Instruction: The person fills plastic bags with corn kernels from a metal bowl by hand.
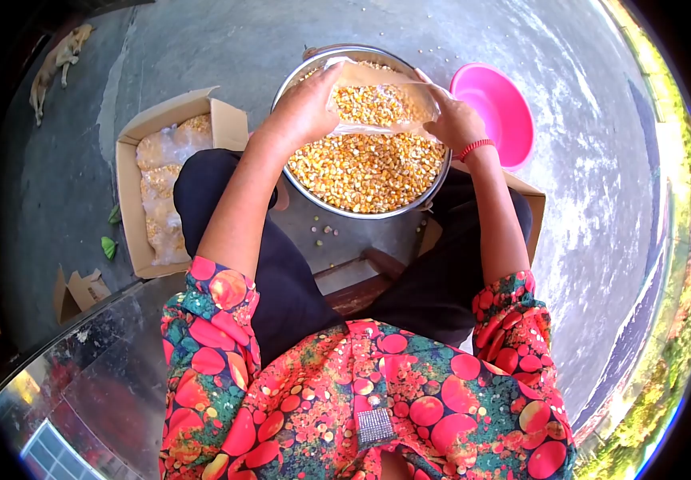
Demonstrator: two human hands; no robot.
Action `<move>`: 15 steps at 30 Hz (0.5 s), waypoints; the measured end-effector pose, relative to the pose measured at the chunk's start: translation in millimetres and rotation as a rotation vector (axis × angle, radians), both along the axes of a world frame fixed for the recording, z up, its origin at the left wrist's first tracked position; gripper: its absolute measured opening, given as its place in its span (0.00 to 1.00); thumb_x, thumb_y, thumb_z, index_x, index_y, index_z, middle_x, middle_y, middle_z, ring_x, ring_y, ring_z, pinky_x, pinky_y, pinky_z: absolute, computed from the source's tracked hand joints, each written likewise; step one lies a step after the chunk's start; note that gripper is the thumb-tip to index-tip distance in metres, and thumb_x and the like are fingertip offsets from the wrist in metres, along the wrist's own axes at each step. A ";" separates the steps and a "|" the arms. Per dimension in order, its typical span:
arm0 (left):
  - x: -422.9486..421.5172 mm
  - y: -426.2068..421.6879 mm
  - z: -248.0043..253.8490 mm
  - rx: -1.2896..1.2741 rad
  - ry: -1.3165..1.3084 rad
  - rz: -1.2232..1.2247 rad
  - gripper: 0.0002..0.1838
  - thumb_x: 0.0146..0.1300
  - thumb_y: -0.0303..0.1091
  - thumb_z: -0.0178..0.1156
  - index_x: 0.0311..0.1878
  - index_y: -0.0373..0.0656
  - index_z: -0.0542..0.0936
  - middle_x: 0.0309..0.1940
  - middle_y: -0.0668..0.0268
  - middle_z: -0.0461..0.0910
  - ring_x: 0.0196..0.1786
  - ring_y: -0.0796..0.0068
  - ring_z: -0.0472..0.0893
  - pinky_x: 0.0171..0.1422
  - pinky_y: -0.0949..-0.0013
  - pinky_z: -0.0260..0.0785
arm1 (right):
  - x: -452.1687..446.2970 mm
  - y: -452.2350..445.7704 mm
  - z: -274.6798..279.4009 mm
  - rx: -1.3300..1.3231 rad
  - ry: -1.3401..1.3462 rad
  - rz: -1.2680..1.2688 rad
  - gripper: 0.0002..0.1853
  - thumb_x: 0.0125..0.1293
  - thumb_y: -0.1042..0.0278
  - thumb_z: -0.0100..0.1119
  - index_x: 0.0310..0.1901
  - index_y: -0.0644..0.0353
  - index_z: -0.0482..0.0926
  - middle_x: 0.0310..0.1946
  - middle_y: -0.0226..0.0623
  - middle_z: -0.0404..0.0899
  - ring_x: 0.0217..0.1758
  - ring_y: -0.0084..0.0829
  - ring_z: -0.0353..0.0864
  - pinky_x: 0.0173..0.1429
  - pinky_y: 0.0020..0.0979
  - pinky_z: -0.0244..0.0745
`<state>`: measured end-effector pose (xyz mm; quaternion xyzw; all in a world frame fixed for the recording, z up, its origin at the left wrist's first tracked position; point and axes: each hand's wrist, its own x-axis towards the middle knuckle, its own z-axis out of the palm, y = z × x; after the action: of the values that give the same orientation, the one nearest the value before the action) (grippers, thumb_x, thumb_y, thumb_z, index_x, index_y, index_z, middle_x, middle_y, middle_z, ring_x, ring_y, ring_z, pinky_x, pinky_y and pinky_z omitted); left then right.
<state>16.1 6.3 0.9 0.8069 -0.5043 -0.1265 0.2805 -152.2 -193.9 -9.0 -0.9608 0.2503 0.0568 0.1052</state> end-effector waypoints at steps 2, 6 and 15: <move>0.0 1.0 -2.6 -0.005 0.006 -0.006 0.35 0.46 0.24 0.53 0.63 0.38 0.60 0.57 0.48 0.67 0.60 0.56 0.67 0.64 0.63 0.59 | 1.1 7.6 10.3 0.045 -0.170 0.011 0.22 0.54 0.68 0.57 0.53 0.50 0.69 0.30 0.43 0.79 0.33 0.41 0.80 0.37 0.37 0.74; 2.1 2.0 -4.9 -0.021 -0.017 0.009 0.37 0.46 0.26 0.56 0.64 0.42 0.60 0.57 0.49 0.67 0.59 0.55 0.68 0.63 0.63 0.60 | 2.9 35.9 20.9 0.606 -0.477 0.389 0.04 0.56 0.78 0.54 0.33 0.62 0.78 0.25 0.39 0.78 0.29 0.19 0.76 0.31 0.24 0.70; 2.6 3.4 -0.5 0.047 0.014 0.020 0.35 0.48 0.26 0.53 0.64 0.39 0.59 0.58 0.49 0.66 0.61 0.56 0.67 0.65 0.62 0.58 | -9.1 60.5 -53.1 -0.060 -0.032 0.159 0.12 0.59 0.57 0.51 0.34 0.57 0.75 0.28 0.40 0.78 0.32 0.43 0.79 0.36 0.40 0.75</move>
<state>18.7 9.7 0.4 0.8173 -0.4913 -0.1410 0.2662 -161.3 -133.4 -62.1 -0.9811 0.1730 0.0423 0.0756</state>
